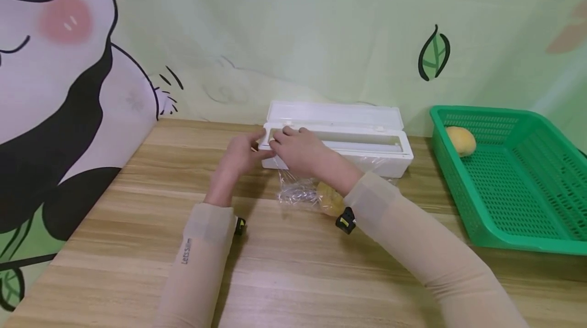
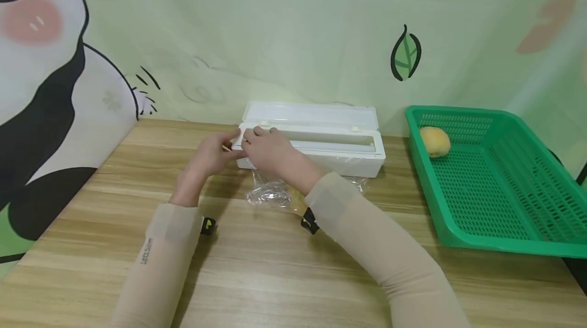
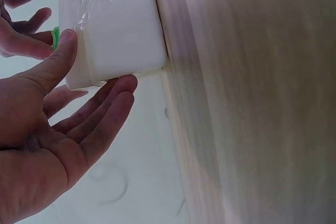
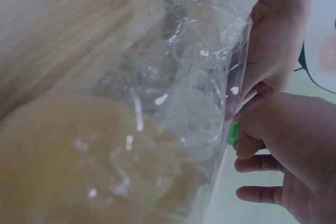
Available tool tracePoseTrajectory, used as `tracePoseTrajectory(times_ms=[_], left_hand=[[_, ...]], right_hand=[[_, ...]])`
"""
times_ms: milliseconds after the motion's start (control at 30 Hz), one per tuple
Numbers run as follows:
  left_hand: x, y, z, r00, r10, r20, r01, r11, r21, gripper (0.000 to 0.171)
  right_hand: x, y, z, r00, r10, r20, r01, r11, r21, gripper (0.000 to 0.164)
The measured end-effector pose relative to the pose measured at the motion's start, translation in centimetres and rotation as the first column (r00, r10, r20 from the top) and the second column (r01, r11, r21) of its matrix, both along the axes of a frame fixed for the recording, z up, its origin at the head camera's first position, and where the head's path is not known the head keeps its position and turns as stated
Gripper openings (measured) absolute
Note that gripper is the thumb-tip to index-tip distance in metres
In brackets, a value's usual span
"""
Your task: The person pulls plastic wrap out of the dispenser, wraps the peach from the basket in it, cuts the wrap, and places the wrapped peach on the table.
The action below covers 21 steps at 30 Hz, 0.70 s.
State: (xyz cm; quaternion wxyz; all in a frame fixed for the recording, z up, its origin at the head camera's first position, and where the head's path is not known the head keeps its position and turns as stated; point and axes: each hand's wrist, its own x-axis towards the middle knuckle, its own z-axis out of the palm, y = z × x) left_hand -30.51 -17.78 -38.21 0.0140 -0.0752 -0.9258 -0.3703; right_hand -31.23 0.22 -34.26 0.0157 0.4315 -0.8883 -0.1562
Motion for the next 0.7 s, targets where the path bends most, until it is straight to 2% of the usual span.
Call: tracePoseTrajectory(times_ms=[133,367,700], left_hand=[[-0.1,0.1,-0.1,1.0,0.008,0.017,-0.009,1.0,0.008,0.068],[-0.2,0.2,-0.1,0.998,0.024,0.051,-0.024,1.0,-0.001,0.069],[-0.3,0.4,-0.2,0.998,0.022,0.06,-0.021,1.0,-0.01,0.069]], right_hand=[[0.3,0.2,0.2,0.999,0.003,-0.034,-0.002,1.0,0.028,0.044],[0.5,1.6,0.2,0.999,-0.037,-0.037,0.038,0.999,0.025,0.041],[1.0,2.2,0.0,0.995,-0.05,-0.09,0.055,0.997,0.045,0.034]])
